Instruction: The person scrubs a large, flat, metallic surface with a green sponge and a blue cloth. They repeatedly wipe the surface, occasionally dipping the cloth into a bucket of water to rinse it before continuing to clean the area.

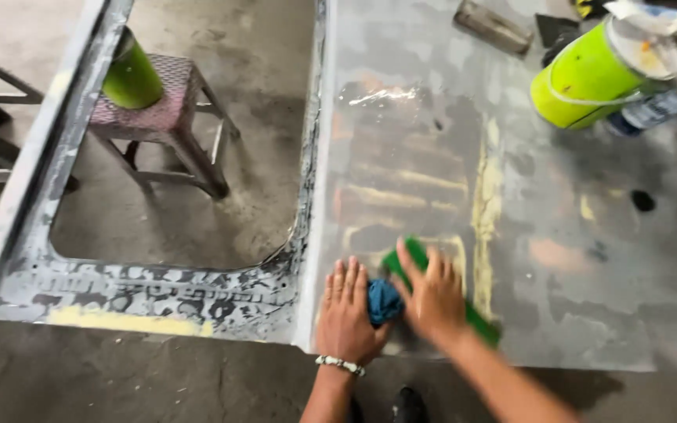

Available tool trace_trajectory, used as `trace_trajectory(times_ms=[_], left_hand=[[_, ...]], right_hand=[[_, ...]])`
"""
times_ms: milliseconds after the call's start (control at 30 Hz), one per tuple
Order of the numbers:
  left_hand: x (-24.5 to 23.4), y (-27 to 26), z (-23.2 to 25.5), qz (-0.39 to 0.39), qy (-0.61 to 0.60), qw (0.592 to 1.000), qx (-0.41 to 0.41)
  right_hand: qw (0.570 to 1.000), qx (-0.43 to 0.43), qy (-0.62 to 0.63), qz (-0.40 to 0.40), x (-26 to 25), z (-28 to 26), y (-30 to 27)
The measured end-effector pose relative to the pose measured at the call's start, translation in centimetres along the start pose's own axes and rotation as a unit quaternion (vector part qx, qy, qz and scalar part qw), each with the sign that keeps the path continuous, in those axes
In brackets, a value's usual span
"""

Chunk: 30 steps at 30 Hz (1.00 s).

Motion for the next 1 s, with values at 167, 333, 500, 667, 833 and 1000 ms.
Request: trace_trajectory(times_ms=[167,333,500,667,833,1000], left_hand=[[-0.1,-0.9,0.3,0.014,-0.001,1.0,-0.003],[-0.9,-0.6,-0.8,0.055,-0.036,0.998,-0.001],[-0.5,-1.2,-0.8,0.06,-0.069,0.996,0.004],[-0.8,-0.7,-1.1,0.125,-0.109,0.986,0.019],[-0.6,-2.3,-1.3,0.108,-0.116,0.987,0.004],[-1.2,-1.8,-1.3,0.147,-0.124,0.981,0.003]], right_hand=[[0.996,0.082,0.034,-0.022,0.0,2.3,6.7],[0.991,-0.049,-0.122,0.038,2.5,-1.3,2.6],[0.998,-0.005,0.033,0.045,0.0,-1.7,10.8],[0.986,-0.081,-0.064,0.132,2.6,-3.8,4.2],[0.997,-0.034,-0.002,0.065,1.4,-3.1,11.0],[0.993,-0.093,-0.03,0.066,2.5,-5.4,4.5]])
Point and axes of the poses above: each hand's wrist, its own y-axis towards the middle knuckle, its own x-axis out of the palm, z = x × y, the point moved 5 cm from there along y, towards the middle knuckle, and after that the axes turned 4 degrees about -x, right-handed, at the moved point
